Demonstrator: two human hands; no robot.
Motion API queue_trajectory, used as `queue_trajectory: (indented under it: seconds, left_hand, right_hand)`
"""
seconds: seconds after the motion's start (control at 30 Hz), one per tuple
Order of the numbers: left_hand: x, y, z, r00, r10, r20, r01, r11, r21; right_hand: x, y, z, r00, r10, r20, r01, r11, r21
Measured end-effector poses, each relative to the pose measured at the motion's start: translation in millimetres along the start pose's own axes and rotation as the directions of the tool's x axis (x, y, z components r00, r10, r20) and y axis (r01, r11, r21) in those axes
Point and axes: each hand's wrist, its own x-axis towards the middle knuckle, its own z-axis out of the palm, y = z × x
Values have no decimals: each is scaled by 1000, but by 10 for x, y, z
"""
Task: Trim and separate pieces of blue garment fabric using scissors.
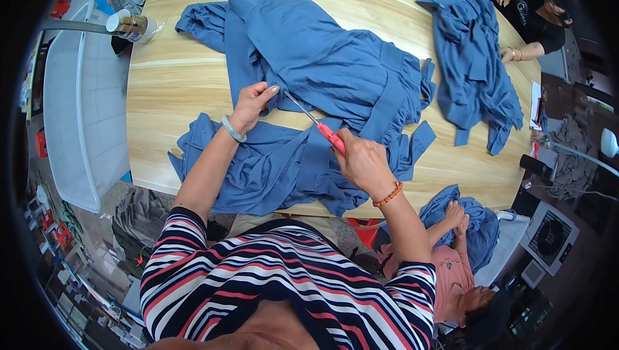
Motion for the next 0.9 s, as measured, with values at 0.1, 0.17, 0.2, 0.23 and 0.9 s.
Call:
queue_trajectory:
  seconds: [0.1,0.17,0.2,0.23,0.9]
  left_hand:
    - [22,-19,-75,992,-115,60,123,979,-163]
    - [-25,149,-4,980,-174,93,194,939,-283]
    - [-39,207,24,965,-228,126,260,880,-398]
    - [-33,181,-54,967,-225,120,255,881,-398]
    - [7,180,-197,938,-282,201,339,865,-371]
  right_hand:
    - [-48,-92,-1,998,2,68,4,997,-81]
    - [-94,-110,21,990,-50,135,67,990,-121]
    - [-99,-104,6,990,-44,132,60,991,-122]
    - [-82,-112,-27,995,-30,91,42,991,-128]
    - [-21,-252,12,990,-33,136,47,994,-102]
